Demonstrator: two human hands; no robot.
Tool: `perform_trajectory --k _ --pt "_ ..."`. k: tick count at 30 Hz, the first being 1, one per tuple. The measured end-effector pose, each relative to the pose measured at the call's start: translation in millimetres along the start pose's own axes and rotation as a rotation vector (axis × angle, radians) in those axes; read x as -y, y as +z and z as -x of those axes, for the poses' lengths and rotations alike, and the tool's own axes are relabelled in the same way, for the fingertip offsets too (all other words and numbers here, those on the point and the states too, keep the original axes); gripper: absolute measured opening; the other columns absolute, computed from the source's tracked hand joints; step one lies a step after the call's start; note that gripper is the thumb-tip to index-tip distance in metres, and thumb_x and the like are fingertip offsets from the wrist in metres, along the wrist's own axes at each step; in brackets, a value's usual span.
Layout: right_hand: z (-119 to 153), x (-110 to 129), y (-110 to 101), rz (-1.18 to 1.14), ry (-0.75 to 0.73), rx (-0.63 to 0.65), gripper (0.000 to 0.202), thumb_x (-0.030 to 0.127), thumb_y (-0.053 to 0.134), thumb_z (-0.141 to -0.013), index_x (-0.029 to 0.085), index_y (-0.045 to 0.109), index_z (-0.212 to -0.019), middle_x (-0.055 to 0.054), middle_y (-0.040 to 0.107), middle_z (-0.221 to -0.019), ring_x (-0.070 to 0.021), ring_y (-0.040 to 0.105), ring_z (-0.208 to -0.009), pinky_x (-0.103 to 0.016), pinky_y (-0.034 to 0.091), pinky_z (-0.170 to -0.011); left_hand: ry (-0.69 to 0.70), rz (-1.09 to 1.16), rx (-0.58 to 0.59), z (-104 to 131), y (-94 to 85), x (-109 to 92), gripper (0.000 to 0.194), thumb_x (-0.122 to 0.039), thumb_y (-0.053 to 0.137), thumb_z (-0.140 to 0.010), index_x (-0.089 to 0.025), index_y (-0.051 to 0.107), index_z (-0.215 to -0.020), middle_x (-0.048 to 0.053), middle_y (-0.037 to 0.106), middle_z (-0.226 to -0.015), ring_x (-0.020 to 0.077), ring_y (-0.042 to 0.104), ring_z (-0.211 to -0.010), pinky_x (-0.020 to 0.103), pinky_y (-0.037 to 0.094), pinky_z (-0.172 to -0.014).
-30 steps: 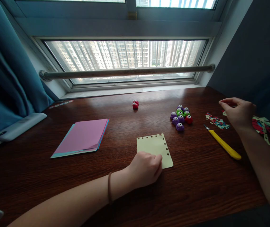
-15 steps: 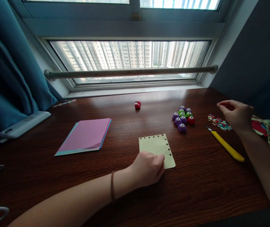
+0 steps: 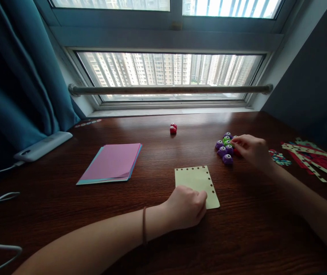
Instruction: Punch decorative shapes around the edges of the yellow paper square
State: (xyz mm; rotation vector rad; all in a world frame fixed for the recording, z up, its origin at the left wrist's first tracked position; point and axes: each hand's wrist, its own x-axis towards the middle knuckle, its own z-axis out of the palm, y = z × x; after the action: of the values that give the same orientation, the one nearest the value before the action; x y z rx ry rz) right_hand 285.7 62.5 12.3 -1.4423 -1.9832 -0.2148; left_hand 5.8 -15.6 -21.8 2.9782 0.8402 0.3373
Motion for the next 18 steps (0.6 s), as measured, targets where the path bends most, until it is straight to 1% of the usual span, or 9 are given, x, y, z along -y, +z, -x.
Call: perform_trajectory --k 2,5,7,9,10,12,14,16,18 --pt "-9.3 20.3 16.5 -0.009 -0.147 0.093 0.013 0.024 0.053 -0.085 0.018 0.064 -0.082 -0.006 0.064 -0.084 -0.0212 0.059 -0.079 -0.032 0.046 -0.074 0.001 -0.001 0.002 0.1 -0.1 0.3 0.011 -0.022 0.04 -0.081 -0.018 0.045 -0.073 -0.001 0.06 -0.061 0.0163 0.058 -0.05 0.028 0.039 -0.045" --pt "-27.5 49.3 47.9 -0.006 -0.255 0.187 0.013 0.021 0.051 -0.086 0.018 0.064 -0.087 -0.006 0.064 -0.089 -0.0213 0.057 -0.085 -0.032 0.046 -0.078 0.005 -0.005 0.004 0.3 0.2 0.5 0.01 -0.023 0.04 -0.081 -0.019 0.045 -0.074 -0.001 0.059 -0.061 0.0167 0.057 -0.05 0.028 0.039 -0.045" --pt "-42.9 66.5 72.9 0.005 -0.288 0.23 0.017 0.02 0.052 -0.085 0.017 0.062 -0.099 -0.007 0.063 -0.097 -0.0228 0.055 -0.092 -0.033 0.046 -0.08 0.008 -0.007 0.007 0.7 0.5 0.5 0.01 -0.023 0.04 -0.081 -0.019 0.045 -0.074 -0.002 0.059 -0.061 0.017 0.057 -0.05 0.029 0.04 -0.045" --pt "-60.7 80.5 99.9 0.016 -0.303 0.251 0.033 0.018 0.054 -0.083 0.013 0.053 -0.116 -0.01 0.06 -0.107 -0.0249 0.051 -0.101 -0.035 0.044 -0.084 0.011 -0.01 0.012 1.0 0.7 0.4 0.01 -0.023 0.039 -0.082 -0.019 0.045 -0.075 -0.002 0.059 -0.062 0.0172 0.057 -0.05 0.029 0.04 -0.046" --pt "-70.1 85.8 113.5 0.02 -0.307 0.255 0.041 0.017 0.054 -0.083 0.012 0.047 -0.123 -0.011 0.057 -0.115 -0.0255 0.047 -0.106 -0.035 0.043 -0.088 0.013 -0.011 0.014 1.2 0.7 0.4 0.01 -0.023 0.039 -0.082 -0.019 0.045 -0.075 -0.002 0.059 -0.062 0.0173 0.057 -0.05 0.029 0.04 -0.046" --pt "-88.4 92.7 139.8 0.027 -0.301 0.253 0.053 0.016 0.054 -0.082 0.014 0.037 -0.133 -0.01 0.044 -0.132 -0.0275 0.038 -0.117 -0.04 0.036 -0.097 0.016 -0.012 0.014 1.6 0.6 0.5 0.01 -0.024 0.039 -0.081 -0.019 0.045 -0.075 -0.002 0.059 -0.062 0.0173 0.057 -0.05 0.029 0.041 -0.046" --pt "-104.4 95.4 162.4 0.035 -0.275 0.248 0.056 0.016 0.052 -0.083 0.015 0.032 -0.136 -0.009 0.034 -0.14 -0.031 0.029 -0.123 -0.046 0.031 -0.1 0.019 -0.013 0.012 1.9 0.6 0.8 0.01 -0.024 0.039 -0.081 -0.019 0.045 -0.075 -0.002 0.059 -0.063 0.0172 0.057 -0.05 0.029 0.041 -0.045" --pt "-116.4 96.0 179.1 0.037 -0.243 0.241 0.053 0.014 0.049 -0.084 0.015 0.034 -0.135 -0.01 0.033 -0.141 -0.0338 0.024 -0.125 -0.051 0.029 -0.098 0.022 -0.015 0.011 2.3 0.5 1.1 0.01 -0.025 0.039 -0.081 -0.019 0.045 -0.075 -0.002 0.059 -0.063 0.0172 0.057 -0.05 0.029 0.041 -0.044" --pt "-123.5 96.2 188.4 0.028 -0.228 0.232 0.045 0.011 0.044 -0.085 0.013 0.041 -0.129 -0.012 0.039 -0.136 -0.0332 0.025 -0.125 -0.051 0.029 -0.098 0.023 -0.018 0.013 2.6 0.4 1.4 0.01 -0.025 0.04 -0.081 -0.019 0.045 -0.076 -0.002 0.06 -0.063 0.0175 0.057 -0.05 0.029 0.04 -0.044"
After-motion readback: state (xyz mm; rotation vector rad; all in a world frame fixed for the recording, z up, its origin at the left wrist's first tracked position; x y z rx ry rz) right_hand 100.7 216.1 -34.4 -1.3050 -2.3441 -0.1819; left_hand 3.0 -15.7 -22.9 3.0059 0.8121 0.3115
